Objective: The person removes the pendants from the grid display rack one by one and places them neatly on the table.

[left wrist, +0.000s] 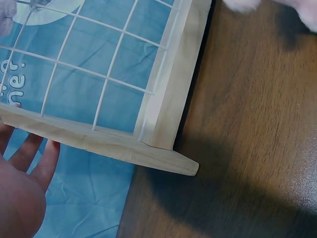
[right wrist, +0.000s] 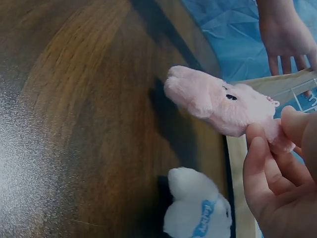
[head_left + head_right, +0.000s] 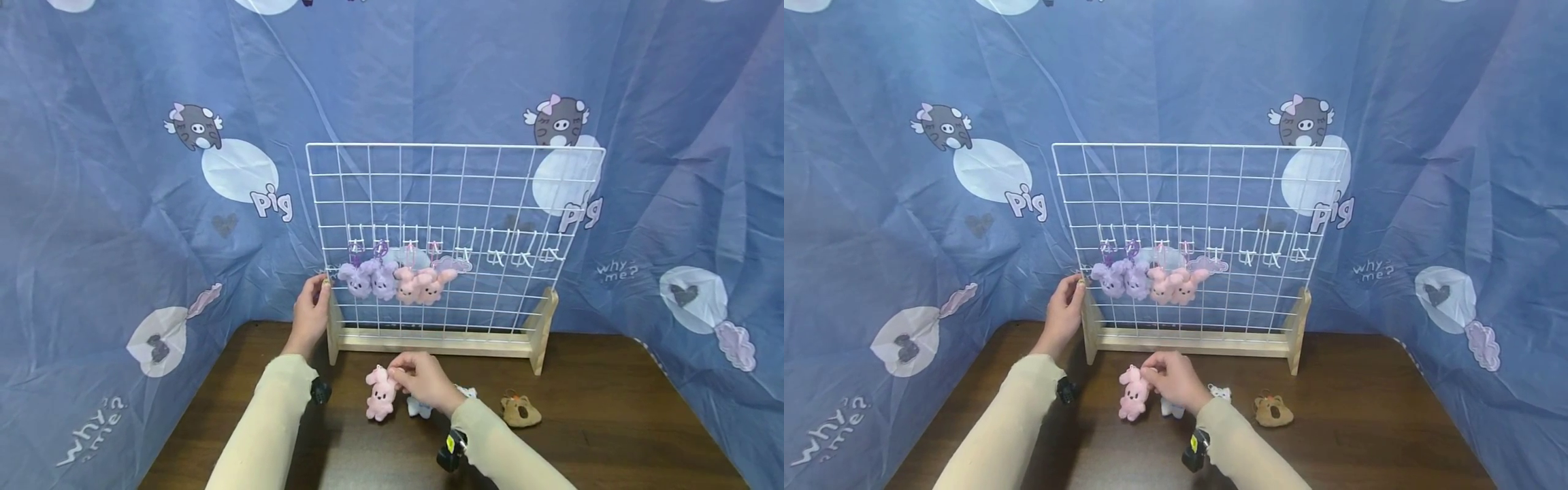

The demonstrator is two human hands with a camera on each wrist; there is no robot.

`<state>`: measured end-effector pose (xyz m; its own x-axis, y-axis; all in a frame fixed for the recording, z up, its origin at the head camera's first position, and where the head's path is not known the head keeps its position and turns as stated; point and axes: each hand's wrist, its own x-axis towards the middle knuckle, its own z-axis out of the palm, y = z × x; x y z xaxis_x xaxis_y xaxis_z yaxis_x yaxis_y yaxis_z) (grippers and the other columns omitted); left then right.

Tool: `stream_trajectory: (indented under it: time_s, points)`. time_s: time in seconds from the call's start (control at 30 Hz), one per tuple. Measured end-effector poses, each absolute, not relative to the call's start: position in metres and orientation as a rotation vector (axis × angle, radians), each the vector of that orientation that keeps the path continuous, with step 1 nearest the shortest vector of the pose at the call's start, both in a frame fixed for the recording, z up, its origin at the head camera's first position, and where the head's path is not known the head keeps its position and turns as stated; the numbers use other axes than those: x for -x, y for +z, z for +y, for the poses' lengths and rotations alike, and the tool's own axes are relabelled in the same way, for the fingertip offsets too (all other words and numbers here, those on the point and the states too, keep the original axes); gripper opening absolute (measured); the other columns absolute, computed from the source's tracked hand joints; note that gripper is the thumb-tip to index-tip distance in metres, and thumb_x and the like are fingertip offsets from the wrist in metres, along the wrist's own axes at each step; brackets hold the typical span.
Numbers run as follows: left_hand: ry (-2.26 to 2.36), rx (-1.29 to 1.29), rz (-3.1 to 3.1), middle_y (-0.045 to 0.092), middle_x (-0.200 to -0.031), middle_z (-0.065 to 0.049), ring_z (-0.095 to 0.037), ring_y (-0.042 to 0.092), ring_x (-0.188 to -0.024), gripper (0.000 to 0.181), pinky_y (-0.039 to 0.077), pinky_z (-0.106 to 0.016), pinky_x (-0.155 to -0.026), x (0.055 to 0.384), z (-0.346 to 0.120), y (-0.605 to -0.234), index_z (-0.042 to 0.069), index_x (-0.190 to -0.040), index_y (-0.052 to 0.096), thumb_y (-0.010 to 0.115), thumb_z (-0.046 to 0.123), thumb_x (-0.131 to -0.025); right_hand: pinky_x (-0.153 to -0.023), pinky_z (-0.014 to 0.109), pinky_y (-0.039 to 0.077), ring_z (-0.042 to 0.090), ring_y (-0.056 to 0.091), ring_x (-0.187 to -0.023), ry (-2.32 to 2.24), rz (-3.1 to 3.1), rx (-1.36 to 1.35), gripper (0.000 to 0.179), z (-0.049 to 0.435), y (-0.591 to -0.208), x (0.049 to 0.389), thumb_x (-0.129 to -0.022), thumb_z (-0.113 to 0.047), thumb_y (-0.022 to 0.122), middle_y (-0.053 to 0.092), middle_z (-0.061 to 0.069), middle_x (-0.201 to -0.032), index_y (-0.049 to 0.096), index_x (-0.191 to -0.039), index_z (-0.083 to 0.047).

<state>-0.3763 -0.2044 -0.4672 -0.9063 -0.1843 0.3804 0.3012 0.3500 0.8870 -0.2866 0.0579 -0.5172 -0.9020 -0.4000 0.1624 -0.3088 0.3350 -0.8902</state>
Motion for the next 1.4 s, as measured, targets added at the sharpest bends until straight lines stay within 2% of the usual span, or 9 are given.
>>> stream_trajectory:
  time_s: [0.17,0.33,0.43,0.7,0.9,1.13,1.27,1.4]
  points:
    - [-1.577,0.105,-2.206,0.066,-0.138,-0.02,-0.033,0.06,-0.131,0.036,0.045,-0.049,-0.11,0.376,-0.206,-0.468,0.003,-0.142,0.056,0.05,0.024,-0.113,-0.059,0.022,0.056,0.012,0.067,-0.065,-1.541,2.564,0.755,0.007,0.056,-0.524,0.288,-0.099,-0.003,0.07,0.072,0.009,-0.076,0.076,-0.099,-0.001]
    - [-1.568,0.103,-2.212,0.066,-0.139,-0.02,-0.034,0.06,-0.132,0.037,0.045,-0.051,-0.111,0.376,-0.205,-0.468,0.003,-0.142,0.056,0.05,0.025,-0.113,-0.06,0.022,0.054,0.003,0.062,-0.061,-1.419,2.692,0.781,0.01,0.053,-0.526,0.291,-0.096,-0.003,0.072,0.072,-0.001,-0.077,0.078,-0.104,-0.005]
    - [-1.569,0.102,-2.212,0.066,-0.139,-0.019,-0.034,0.059,-0.133,0.036,0.045,-0.051,-0.111,0.376,-0.205,-0.468,0.003,-0.141,0.056,0.05,0.024,-0.113,-0.063,0.023,0.053,0.002,0.061,-0.063,-1.377,2.736,0.779,0.013,0.052,-0.525,0.291,-0.096,-0.004,0.071,0.072,-0.003,-0.078,0.078,-0.107,-0.005]
    - [-1.574,0.112,-2.208,0.066,-0.139,-0.02,-0.033,0.057,-0.136,0.037,0.044,-0.05,-0.113,0.377,-0.205,-0.468,0.003,-0.142,0.055,0.049,0.024,-0.113,-0.069,0.026,0.048,0.006,0.057,-0.074,-1.306,2.813,0.819,0.015,0.05,-0.528,0.292,-0.096,-0.007,0.073,0.072,-0.002,-0.085,0.078,-0.109,-0.003]
    - [-1.579,0.108,-2.208,0.066,-0.139,-0.019,-0.032,0.059,-0.134,0.037,0.045,-0.049,-0.112,0.377,-0.206,-0.467,0.003,-0.142,0.056,0.05,0.026,-0.113,-0.076,0.028,0.053,0.009,0.065,-0.084,-1.28,2.814,0.867,0.016,0.048,-0.528,0.293,-0.098,-0.008,0.073,0.078,0.002,-0.098,0.078,-0.112,-0.002]
    - [-1.574,0.115,-2.21,0.066,-0.139,-0.019,-0.032,0.059,-0.133,0.037,0.045,-0.048,-0.112,0.377,-0.206,-0.466,0.003,-0.142,0.056,0.05,0.026,-0.113,-0.086,0.04,0.055,0.022,0.07,-0.097,-1.263,2.819,0.8,0.019,0.051,-0.524,0.296,-0.099,-0.01,0.071,0.078,0.006,-0.11,0.077,-0.116,-0.004]
    - [-1.579,0.112,-2.214,0.066,-0.139,-0.019,-0.032,0.058,-0.134,0.037,0.044,-0.049,-0.112,0.376,-0.205,-0.465,0.004,-0.142,0.055,0.05,0.026,-0.113,-0.086,0.038,0.057,0.022,0.073,-0.098,-1.298,2.803,0.749,0.02,0.056,-0.524,0.298,-0.099,-0.011,0.071,0.078,0.008,-0.115,0.076,-0.117,-0.004]
    - [-1.586,0.103,-2.216,0.066,-0.139,-0.018,-0.031,0.058,-0.134,0.036,0.044,-0.048,-0.113,0.376,-0.206,-0.467,0.005,-0.142,0.056,0.05,0.026,-0.113,-0.085,0.038,0.06,0.026,0.075,-0.098,-1.391,2.752,0.696,0.024,0.062,-0.522,0.298,-0.099,-0.009,0.071,0.075,0.016,-0.123,0.072,-0.121,0.001]
